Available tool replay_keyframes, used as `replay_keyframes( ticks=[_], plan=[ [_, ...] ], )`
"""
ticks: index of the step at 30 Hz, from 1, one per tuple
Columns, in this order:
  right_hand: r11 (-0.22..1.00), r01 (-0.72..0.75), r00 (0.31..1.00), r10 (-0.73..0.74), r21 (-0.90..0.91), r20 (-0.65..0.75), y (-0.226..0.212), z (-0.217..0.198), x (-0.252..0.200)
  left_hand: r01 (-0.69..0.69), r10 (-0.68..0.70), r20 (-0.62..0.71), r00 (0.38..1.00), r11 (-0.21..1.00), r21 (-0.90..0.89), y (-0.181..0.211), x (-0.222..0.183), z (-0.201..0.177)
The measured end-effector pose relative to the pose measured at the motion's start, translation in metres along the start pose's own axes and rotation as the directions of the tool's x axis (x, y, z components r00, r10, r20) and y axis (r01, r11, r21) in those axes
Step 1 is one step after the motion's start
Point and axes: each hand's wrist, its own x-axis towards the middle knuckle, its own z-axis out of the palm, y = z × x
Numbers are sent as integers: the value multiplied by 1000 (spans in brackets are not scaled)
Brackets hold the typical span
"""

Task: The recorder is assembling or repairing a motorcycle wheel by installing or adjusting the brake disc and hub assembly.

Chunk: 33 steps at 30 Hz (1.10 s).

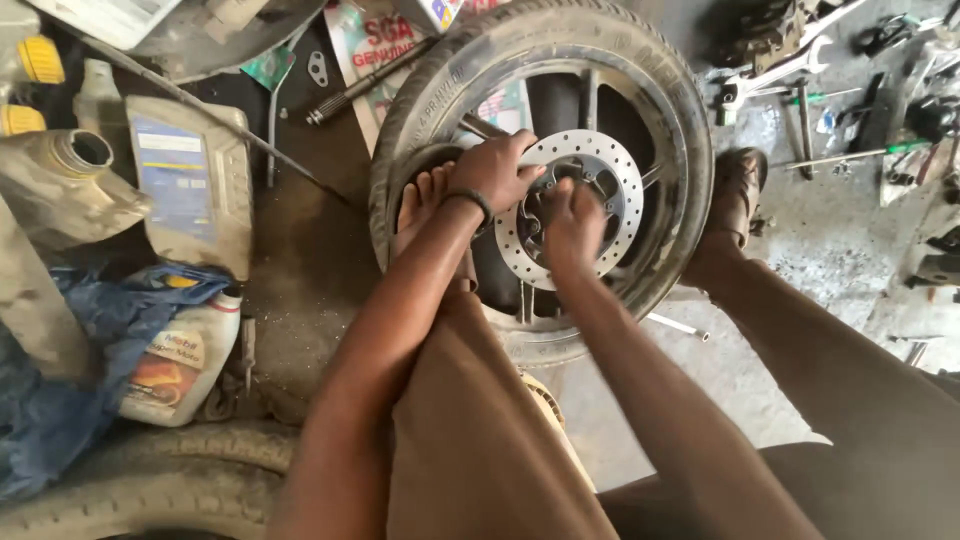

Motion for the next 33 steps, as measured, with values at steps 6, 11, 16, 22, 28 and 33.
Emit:
replay_keyframes(
  ticks=[6,11,16,22,28,33],
  plan=[
    [859,161,924,42,-486,380,-32,-42,36,7,-10,53,999,998,63,4,-4,-6],
    [547,583,742,-58,-601,668,-31,-42,53,10,-16,62,998,996,94,-3,-5,-1],
    [286,793,570,-36,-538,821,-24,-53,84,-4,-8,103,995,993,120,-4,3,2],
    [-197,976,52,-211,-94,976,-59,-42,106,-55,48,58,997,990,133,-4,-2,-4],
    [-257,966,11,-18,-15,1000,-56,-44,102,-32,17,114,993,990,137,-2,-1,-1],
    [321,867,411,-24,-382,912,-7,-50,113,-16,3,92,996,990,137,-5,-5,1]
  ],
)
